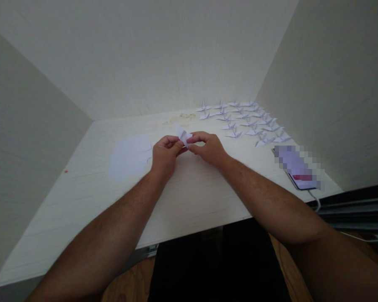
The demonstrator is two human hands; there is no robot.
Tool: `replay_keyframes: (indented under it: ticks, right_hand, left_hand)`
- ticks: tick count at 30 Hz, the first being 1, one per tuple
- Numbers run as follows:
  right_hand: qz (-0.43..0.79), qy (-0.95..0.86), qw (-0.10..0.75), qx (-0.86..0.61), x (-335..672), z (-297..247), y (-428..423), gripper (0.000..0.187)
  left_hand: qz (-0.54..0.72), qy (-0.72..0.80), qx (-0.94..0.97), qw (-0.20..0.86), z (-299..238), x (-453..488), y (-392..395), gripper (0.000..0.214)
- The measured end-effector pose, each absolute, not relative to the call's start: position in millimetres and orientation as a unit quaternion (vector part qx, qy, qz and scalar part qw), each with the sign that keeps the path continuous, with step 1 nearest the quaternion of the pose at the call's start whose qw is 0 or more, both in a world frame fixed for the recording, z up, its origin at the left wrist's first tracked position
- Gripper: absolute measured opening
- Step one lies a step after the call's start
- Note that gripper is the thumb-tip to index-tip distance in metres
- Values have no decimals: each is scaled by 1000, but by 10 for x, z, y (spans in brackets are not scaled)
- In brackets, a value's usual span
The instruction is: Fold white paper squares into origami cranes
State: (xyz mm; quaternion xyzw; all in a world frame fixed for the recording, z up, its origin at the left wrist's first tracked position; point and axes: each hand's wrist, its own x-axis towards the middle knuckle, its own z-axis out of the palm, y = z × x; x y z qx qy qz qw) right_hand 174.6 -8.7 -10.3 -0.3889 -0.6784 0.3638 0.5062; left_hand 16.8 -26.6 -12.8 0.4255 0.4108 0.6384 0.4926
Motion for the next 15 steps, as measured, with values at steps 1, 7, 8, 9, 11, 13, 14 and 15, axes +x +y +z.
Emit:
replay_keyframes:
  ticks: [1, 7, 8, 9, 11, 13, 14, 15]
  right_hand:
    - [381, -673, 503, -386, 1743, -106, -85, 14]
    - [439, -661, 495, -353, 1741, -116, -84, 14]
    - [423, -673, 498, -346, 1740, -114, -90, 12]
    - [399, -688, 502, -340, 1739, -112, -98, 11]
    - [345, -715, 509, -334, 1735, -109, -113, 8]
    - [298, -733, 513, -332, 1730, -111, -121, 5]
    - [281, -740, 513, -332, 1727, -114, -122, 5]
    - [268, -744, 513, -333, 1725, -117, -122, 5]
  left_hand:
    - [642, 409, 426, 490, -132, 166, -261, 22]
    - [644, 400, 418, 501, -132, 155, -257, 22]
    - [641, 401, 417, 505, -129, 156, -260, 22]
    - [637, 403, 416, 509, -126, 159, -263, 23]
    - [631, 405, 417, 514, -120, 166, -271, 24]
    - [629, 404, 417, 518, -112, 177, -282, 26]
    - [629, 402, 416, 520, -108, 182, -287, 28]
    - [630, 399, 415, 522, -104, 187, -292, 30]
